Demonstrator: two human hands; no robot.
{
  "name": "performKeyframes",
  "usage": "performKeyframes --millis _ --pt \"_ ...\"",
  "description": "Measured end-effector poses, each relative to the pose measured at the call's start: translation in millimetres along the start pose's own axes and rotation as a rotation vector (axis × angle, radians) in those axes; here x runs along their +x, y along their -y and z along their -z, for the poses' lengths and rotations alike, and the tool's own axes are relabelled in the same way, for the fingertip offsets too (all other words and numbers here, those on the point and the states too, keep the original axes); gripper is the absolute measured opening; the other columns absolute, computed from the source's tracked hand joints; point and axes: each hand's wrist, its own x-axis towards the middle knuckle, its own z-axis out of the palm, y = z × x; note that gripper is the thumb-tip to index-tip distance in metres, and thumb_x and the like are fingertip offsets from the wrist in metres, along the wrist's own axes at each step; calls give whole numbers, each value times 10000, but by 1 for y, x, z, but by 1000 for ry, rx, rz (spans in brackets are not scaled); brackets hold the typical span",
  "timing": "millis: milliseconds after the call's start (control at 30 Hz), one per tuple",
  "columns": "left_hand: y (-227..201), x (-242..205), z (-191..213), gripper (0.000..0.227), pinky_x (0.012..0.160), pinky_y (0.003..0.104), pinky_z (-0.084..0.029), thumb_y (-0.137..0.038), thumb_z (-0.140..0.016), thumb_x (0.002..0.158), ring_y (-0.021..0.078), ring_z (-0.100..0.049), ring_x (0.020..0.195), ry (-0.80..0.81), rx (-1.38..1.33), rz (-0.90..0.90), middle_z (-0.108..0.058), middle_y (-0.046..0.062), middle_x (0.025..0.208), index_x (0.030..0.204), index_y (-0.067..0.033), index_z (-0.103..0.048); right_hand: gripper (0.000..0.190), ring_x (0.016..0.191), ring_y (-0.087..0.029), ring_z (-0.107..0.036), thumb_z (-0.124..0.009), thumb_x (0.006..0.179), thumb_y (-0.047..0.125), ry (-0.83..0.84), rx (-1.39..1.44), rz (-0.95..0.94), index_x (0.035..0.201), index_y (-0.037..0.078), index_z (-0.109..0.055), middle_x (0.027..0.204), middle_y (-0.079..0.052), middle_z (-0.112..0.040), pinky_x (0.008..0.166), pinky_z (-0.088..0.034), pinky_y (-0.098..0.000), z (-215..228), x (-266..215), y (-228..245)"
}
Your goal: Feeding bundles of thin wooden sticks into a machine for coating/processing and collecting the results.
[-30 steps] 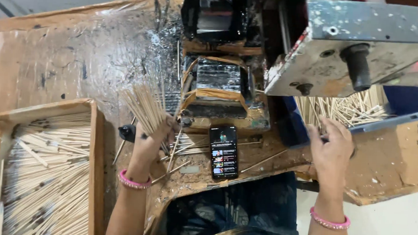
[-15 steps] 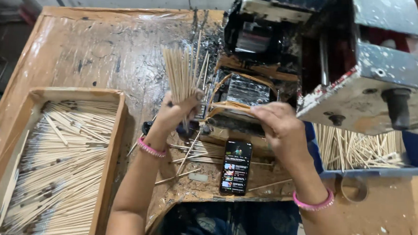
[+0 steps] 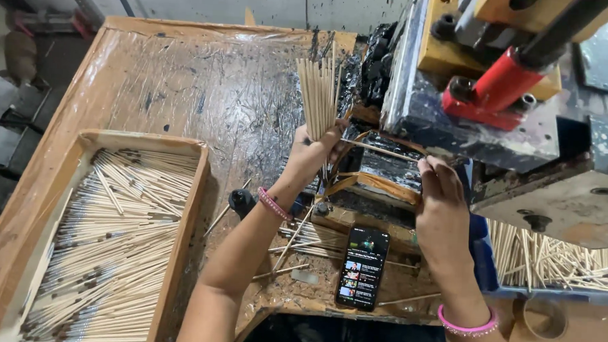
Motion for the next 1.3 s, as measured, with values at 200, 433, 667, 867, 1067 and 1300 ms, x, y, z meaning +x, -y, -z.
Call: performKeyframes --millis 200,433,667,867,1067,1300 --pt "3 0 0 213 522 229 -447 -143 -572 1015 80 -551 599 29 -45 -27 -609 4 731 1111 1 -695 370 1056 -405 -627 -601 889 20 203 -139 -106 1253 -5 -658 1144 -213 -649 913 -525 -498 -25 -5 -36" --pt "4 -70 33 295 432 239 -429 -281 -607 1042 65 -552 508 -46 207 -140 -609 -3 662 870 -44 -636 156 852 -296 -649 -570 979 9 181 -165 -3 1091 -2 -678 986 -192 -663 788 -530 -396 -3 10 -20" --pt "81 -231 122 195 613 269 -503 -183 -619 1057 78 -631 727 -300 548 -201 -695 10 829 1028 -2 -687 298 1109 -292 -658 -743 887 -1 26 -44 100 1175 71 -724 1140 -60 -715 962 -533 -380 83 -35 50" --pt "102 -253 141 160 686 265 -499 -95 -637 1013 92 -624 780 -406 709 -162 -700 18 875 1089 12 -728 324 1127 -294 -658 -750 855 -3 68 -82 75 1171 62 -729 1157 -67 -722 984 -544 -389 105 -55 53" --pt "103 -242 126 98 741 258 -546 -24 -613 1037 92 -683 847 -330 485 -325 -741 34 964 1051 -19 -709 77 909 -259 -692 -785 1103 73 -8 -346 -437 1178 78 -766 1064 -103 -743 803 -547 -354 85 -163 -84" --pt "13 -199 24 389 762 304 -583 41 -740 803 180 -732 913 395 685 -462 -746 103 1054 1184 -2 -676 395 707 -72 -631 -749 886 103 182 1071 -632 1262 5 -677 866 -19 -718 621 -525 -216 32 -130 2"
